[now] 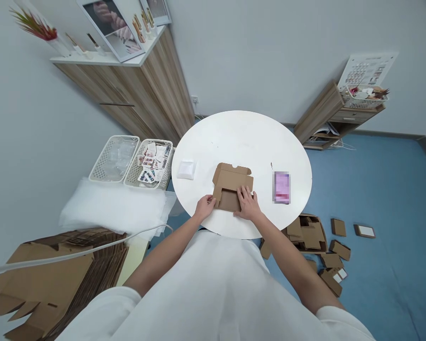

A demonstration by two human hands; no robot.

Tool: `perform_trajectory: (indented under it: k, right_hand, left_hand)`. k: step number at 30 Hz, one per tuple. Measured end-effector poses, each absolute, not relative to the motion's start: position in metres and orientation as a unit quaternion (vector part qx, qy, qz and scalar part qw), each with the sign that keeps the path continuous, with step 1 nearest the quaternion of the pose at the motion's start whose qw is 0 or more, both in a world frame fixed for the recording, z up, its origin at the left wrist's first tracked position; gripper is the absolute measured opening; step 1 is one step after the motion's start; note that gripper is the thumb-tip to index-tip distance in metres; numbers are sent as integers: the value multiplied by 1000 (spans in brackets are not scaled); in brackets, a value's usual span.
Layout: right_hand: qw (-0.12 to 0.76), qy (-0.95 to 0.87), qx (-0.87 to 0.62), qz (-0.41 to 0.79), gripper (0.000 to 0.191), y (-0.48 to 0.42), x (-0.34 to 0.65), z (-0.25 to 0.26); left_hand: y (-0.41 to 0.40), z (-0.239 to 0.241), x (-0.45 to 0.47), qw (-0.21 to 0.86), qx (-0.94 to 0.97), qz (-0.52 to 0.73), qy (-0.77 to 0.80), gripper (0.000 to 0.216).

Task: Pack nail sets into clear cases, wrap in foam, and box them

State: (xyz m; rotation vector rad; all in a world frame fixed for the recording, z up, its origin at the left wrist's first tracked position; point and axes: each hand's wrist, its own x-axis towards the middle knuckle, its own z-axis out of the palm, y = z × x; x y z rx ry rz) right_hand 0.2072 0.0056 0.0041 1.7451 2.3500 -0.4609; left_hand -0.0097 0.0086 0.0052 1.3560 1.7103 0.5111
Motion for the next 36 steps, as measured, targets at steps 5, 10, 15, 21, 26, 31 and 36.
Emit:
perform_trajectory:
  k: [5, 10, 15, 21, 26, 31, 36]
  right_hand:
    - [91, 799, 573, -159, 109, 5, 209, 7]
    - [98, 807, 562, -156, 111, 7, 213, 8]
    - [107, 818, 544, -151, 112, 10, 218, 8]
    - [98, 839, 515, -142, 110, 13, 224, 8]
    - [83, 853, 496, -139, 108, 13, 227, 8]
    - [66, 860, 486, -139, 107, 11, 231, 9]
    - [58, 864, 481, -138, 107, 11, 234, 8]
  left_hand:
    - [18, 5, -8, 396, 574, 139, 703, 20]
    - [23, 8, -6, 360, 610, 105, 698, 18]
    - [33, 12, -5, 367, 616, 44, 696, 22]
    - [43, 14, -4, 350, 613, -37, 708, 20]
    - [37, 10, 2, 300, 635, -70, 709, 20]
    - [28, 6, 9, 253, 630, -85, 729, 18]
    - [23, 3, 14, 247, 621, -74, 740, 17]
